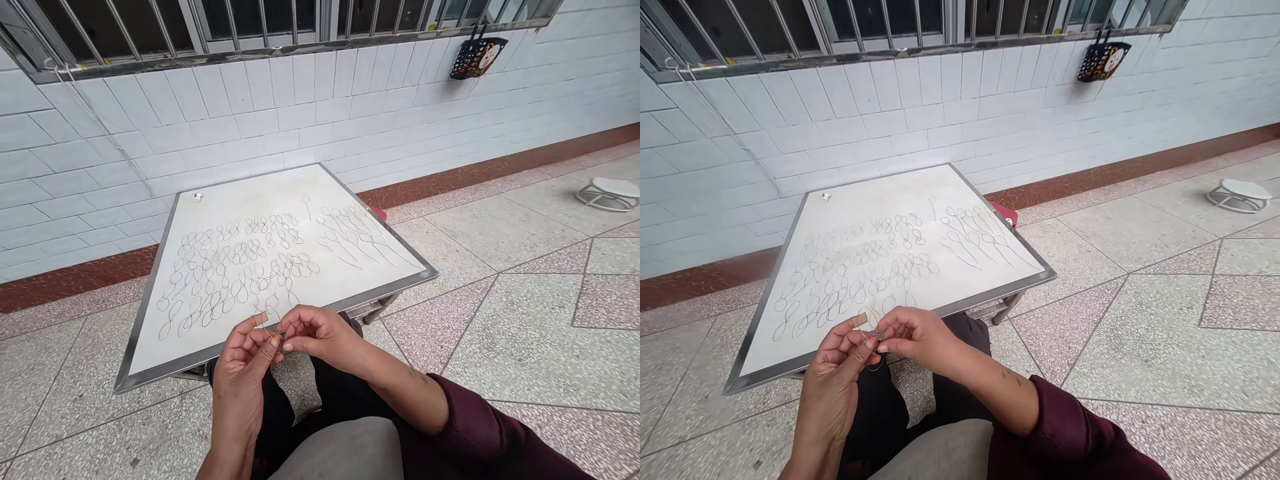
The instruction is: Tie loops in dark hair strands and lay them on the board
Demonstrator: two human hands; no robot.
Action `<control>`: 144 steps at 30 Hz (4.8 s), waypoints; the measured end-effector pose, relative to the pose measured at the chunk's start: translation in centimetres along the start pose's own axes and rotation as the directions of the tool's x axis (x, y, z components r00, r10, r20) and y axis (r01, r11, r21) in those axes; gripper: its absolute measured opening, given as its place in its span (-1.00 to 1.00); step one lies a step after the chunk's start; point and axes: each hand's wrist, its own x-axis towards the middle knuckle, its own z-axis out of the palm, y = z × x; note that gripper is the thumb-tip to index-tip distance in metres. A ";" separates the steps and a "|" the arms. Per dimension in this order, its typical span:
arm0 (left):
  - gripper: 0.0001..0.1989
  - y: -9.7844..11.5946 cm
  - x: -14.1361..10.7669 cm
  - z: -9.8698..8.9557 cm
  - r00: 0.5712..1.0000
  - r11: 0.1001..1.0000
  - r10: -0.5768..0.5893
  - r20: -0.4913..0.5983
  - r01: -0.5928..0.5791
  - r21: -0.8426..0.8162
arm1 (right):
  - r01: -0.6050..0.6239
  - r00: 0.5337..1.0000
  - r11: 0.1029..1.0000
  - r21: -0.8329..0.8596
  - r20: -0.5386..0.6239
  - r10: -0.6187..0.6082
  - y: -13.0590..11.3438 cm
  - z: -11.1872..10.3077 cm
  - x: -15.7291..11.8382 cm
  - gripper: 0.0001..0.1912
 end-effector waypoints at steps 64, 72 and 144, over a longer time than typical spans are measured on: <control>-0.45 -0.6 1.5 2.5 0.898 0.946 0.310 -0.313 -0.323 0.009 | 0.214 0.910 0.374 -0.903 0.045 -0.412 3.9 3.1 -0.2 -0.82; -0.52 -0.3 1.6 1.8 0.855 0.927 0.369 -0.366 -0.367 0.077 | 0.212 0.914 0.436 -0.875 0.020 -0.405 4.6 3.9 -0.4 -0.78; -0.58 0.3 2.6 0.2 0.842 0.919 0.361 -0.401 -0.394 0.001 | -0.002 1.000 0.877 -0.481 -0.014 -0.005 6.4 4.3 -2.5 -0.72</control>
